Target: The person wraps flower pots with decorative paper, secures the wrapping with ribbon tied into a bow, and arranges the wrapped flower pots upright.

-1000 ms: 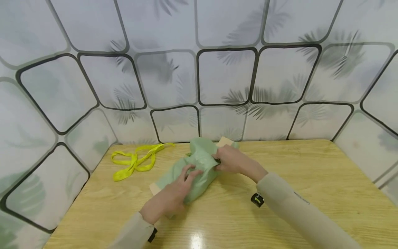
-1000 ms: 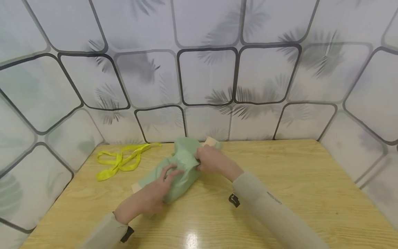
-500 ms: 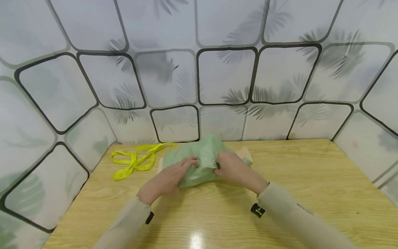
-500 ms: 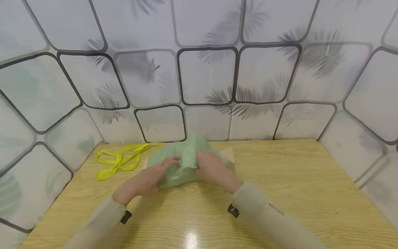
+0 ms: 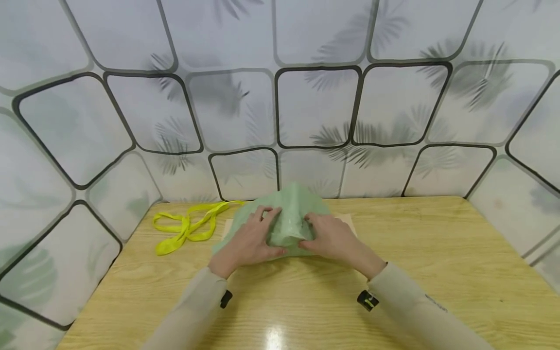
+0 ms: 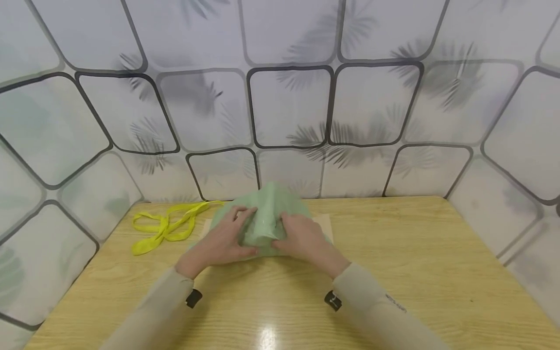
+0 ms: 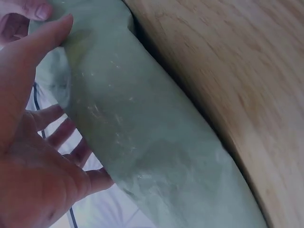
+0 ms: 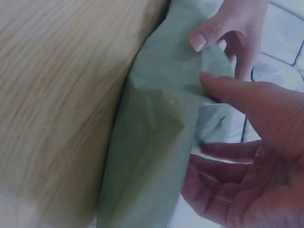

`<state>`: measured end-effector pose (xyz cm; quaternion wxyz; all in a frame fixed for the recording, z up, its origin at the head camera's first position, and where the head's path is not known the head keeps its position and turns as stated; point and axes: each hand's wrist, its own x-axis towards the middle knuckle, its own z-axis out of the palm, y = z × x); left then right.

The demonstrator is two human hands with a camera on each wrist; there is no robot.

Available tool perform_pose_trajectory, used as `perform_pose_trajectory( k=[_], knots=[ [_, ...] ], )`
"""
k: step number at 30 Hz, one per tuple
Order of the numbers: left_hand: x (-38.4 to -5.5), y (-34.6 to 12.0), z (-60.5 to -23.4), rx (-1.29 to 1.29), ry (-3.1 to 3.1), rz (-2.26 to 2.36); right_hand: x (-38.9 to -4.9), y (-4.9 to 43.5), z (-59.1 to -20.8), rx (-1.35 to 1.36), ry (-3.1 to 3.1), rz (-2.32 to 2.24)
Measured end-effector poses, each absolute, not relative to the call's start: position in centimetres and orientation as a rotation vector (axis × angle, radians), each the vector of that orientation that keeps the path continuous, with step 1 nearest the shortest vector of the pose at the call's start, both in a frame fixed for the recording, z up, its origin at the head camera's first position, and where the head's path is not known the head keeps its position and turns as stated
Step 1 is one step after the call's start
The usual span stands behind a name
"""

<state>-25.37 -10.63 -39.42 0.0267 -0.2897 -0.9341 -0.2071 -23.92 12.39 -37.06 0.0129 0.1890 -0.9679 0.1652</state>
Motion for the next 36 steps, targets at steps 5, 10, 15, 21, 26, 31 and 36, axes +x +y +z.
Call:
perform_pose_trajectory(
  k=[5,10,15,21,26,31,36],
  knots=[
    [-25.8,-10.6,-39.7,-0.818,-2.945,-0.737,-24.9,13.0,-37.5,0.615,-3.072,0.564],
    [-26.4,-10.4,-40.0,-0.766,-2.941,-0.843,-25.6,13.3,-37.8,0.661,-3.098,0.641],
    [-26.3,-10.4,-39.9,-0.755,-2.93,-0.843,-25.6,13.4,-38.1,0.725,-3.075,0.684],
    [-26.0,-10.5,-39.7,-0.724,-2.967,-0.68,-25.3,13.8,-37.9,0.714,-3.062,0.578],
    [-25.6,-10.5,-39.5,-0.711,-2.998,-0.586,-24.7,13.6,-37.6,0.846,-2.877,0.516],
    [-25.3,-10.7,-39.5,-0.704,-2.997,-0.558,-24.3,12.6,-37.2,1.069,-2.757,0.488],
    [-24.2,-12.1,-38.6,-0.533,-2.966,-0.58,-24.1,12.4,-37.4,1.068,-2.839,0.518]
  ],
)
